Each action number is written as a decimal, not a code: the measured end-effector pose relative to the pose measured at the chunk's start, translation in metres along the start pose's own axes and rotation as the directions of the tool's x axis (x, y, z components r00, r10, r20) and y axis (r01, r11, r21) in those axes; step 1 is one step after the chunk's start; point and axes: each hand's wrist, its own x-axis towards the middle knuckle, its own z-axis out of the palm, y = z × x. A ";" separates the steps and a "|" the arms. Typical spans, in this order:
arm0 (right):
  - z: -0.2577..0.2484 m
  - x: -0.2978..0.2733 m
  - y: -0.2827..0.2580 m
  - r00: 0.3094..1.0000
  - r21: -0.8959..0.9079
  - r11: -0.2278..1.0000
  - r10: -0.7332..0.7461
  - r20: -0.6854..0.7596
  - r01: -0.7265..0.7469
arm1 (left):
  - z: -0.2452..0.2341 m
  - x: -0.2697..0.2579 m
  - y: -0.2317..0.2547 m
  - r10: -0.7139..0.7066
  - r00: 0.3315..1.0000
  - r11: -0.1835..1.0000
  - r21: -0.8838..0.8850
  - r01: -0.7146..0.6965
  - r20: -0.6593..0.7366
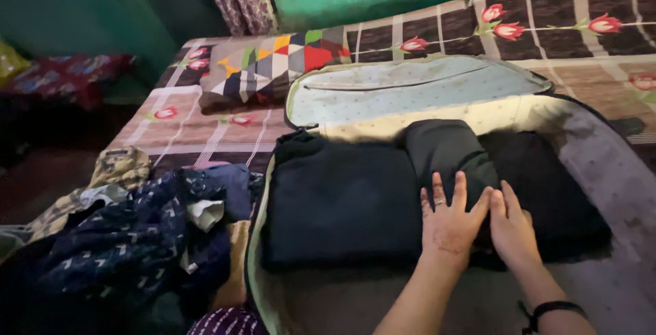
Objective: The person folds several items of clothing, including a black t-shirt, blue shorts, and patterned pants, and places them into an open suitcase on a bed.
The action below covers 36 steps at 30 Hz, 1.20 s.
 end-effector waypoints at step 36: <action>0.034 -0.101 -0.095 0.974 -0.599 0.769 -0.205 0.097 0.221 | -0.123 -0.084 -0.067 0.070 0.997 0.990 -0.121 -0.072 -0.027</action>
